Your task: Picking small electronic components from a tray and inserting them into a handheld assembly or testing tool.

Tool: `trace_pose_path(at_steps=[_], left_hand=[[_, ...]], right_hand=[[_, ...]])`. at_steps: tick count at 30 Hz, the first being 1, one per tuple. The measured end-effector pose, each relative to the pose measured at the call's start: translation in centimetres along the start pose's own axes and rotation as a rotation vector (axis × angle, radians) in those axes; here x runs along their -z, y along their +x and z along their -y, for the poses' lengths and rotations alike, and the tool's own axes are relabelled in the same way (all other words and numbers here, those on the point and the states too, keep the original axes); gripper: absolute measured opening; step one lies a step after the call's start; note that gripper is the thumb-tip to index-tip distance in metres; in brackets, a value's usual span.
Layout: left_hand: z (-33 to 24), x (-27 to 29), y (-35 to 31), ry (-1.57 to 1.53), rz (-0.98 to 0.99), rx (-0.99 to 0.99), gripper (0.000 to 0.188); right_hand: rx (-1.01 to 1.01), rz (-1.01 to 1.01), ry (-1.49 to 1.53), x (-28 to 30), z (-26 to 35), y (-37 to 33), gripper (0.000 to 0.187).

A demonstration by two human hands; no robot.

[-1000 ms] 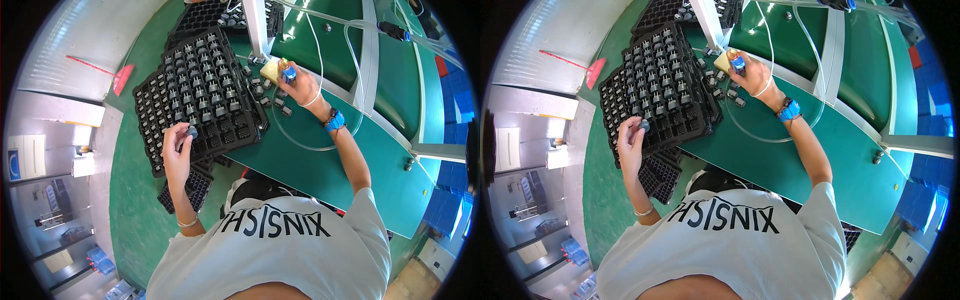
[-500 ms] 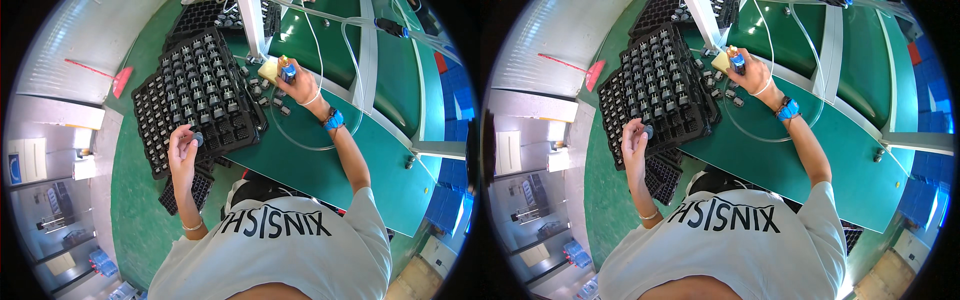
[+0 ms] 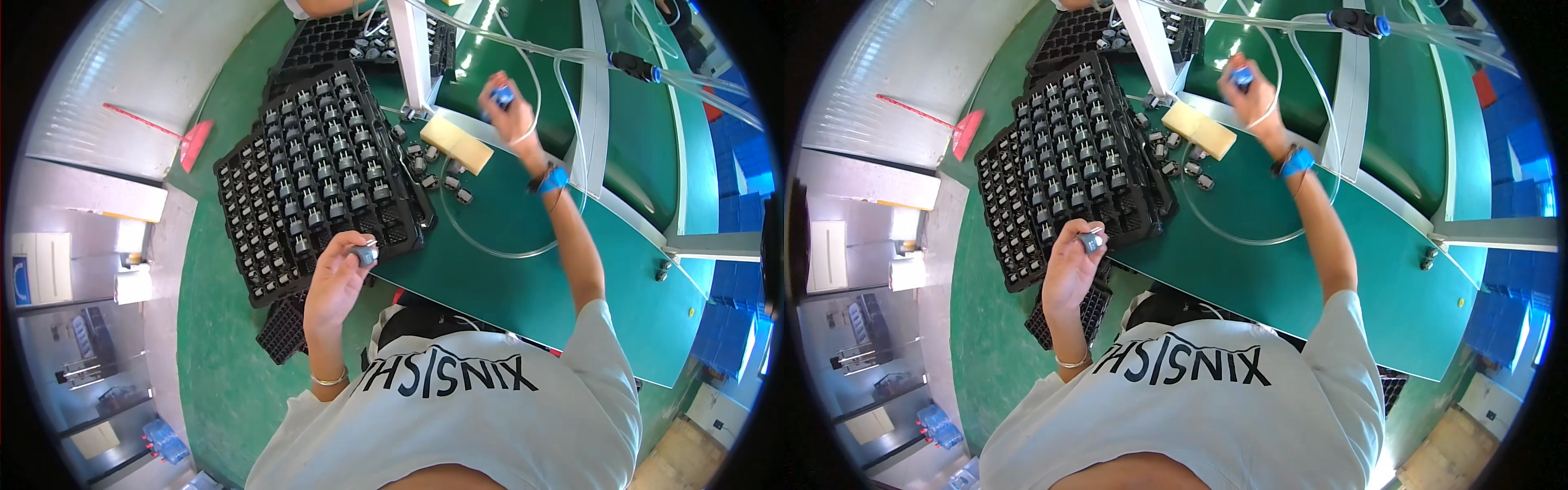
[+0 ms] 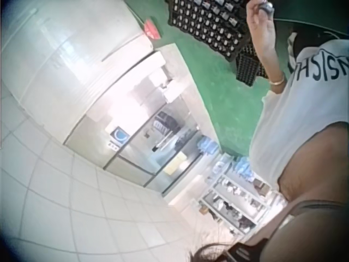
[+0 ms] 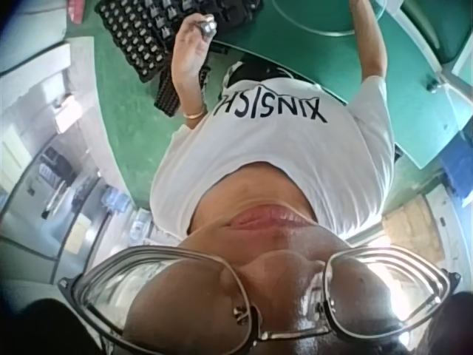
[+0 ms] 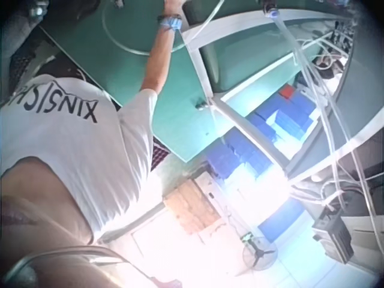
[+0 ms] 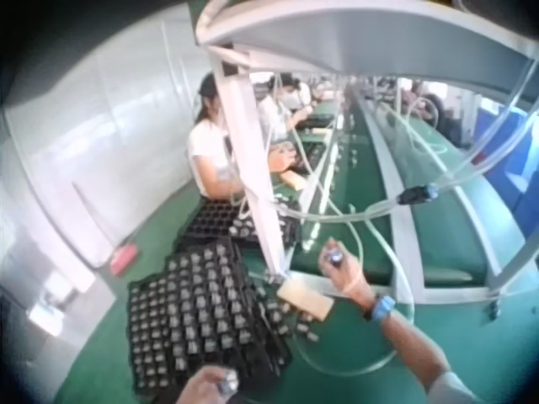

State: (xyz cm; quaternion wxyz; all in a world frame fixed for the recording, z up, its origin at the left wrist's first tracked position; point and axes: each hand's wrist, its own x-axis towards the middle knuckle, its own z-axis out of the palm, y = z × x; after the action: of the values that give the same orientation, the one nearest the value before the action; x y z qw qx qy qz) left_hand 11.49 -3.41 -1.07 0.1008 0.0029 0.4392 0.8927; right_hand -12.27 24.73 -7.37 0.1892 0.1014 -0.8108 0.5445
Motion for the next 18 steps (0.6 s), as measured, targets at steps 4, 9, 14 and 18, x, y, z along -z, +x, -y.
trace_pose_path(at_steps=[4, 9, 14, 18], left_hand=[[0.3, -1.2, 0.2, -0.052, 0.029, 0.036, 0.029], [0.4, -3.4, 0.6, 0.061, -0.061, 0.013, 0.024], [1.3, -4.4, 1.5, 0.172, -0.081, -0.158, 0.024], [1.6, -5.2, 2.2, 0.303, -0.029, -0.289, 0.023]], right_hand=[[-0.025, -0.225, -0.486, 3.4, -4.7, 5.1, 0.035], [-0.067, -0.234, -0.654, 5.3, -8.7, 6.9, 0.038], [0.292, -0.436, -0.748, 4.2, -5.6, 4.8, 0.034], [-0.497, 0.148, 0.875, 0.9, 6.4, -2.9, 0.021]])
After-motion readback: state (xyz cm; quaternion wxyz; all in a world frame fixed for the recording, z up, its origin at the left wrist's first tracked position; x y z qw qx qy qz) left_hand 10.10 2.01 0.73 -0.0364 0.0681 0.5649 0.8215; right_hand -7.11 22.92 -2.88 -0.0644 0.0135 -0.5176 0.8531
